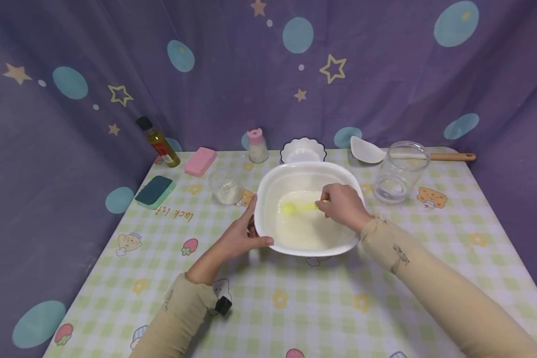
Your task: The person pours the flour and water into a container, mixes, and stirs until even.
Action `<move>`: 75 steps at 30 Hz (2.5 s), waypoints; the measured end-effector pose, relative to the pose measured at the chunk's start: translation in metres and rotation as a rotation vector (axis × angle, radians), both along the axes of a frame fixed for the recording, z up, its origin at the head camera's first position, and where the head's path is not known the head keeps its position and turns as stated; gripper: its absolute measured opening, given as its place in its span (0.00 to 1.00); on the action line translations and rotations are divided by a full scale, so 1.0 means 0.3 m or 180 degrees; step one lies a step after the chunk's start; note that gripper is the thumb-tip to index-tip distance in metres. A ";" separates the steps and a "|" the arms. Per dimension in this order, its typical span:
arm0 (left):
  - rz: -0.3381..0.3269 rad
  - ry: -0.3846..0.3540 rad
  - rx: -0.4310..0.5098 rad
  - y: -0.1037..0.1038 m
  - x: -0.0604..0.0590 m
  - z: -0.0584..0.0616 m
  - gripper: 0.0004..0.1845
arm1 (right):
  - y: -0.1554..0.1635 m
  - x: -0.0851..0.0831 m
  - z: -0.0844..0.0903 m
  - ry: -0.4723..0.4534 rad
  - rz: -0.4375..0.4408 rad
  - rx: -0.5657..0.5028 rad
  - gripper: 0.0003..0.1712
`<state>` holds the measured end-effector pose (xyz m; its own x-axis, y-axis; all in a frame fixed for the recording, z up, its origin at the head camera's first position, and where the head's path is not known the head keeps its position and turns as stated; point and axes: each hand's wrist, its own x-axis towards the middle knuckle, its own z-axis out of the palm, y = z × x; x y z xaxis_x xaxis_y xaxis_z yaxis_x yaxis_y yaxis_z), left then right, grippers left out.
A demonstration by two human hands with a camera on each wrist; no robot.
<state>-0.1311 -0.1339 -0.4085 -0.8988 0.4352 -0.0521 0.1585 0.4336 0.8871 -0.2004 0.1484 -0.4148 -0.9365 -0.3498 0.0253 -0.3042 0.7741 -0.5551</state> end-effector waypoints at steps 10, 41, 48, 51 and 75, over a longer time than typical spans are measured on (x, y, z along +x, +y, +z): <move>-0.0018 -0.0100 0.0160 -0.002 -0.006 -0.016 0.61 | 0.080 -0.020 0.049 -0.0071 -0.0440 0.0147 0.10; -0.0037 -0.0048 0.0159 -0.002 -0.008 -0.019 0.61 | 0.179 0.069 0.176 -0.0972 0.0342 0.0363 0.11; -0.0016 -0.0063 0.0101 -0.004 -0.007 -0.017 0.61 | 0.122 0.082 0.116 -0.0748 0.0531 0.0141 0.13; 0.0008 -0.0059 0.0078 -0.003 -0.006 -0.015 0.60 | 0.083 0.087 0.094 -0.0616 0.0555 0.0057 0.13; -0.0021 -0.0084 0.0078 -0.003 -0.006 -0.010 0.60 | 0.026 -0.003 0.057 -0.0039 -0.0396 0.0267 0.11</move>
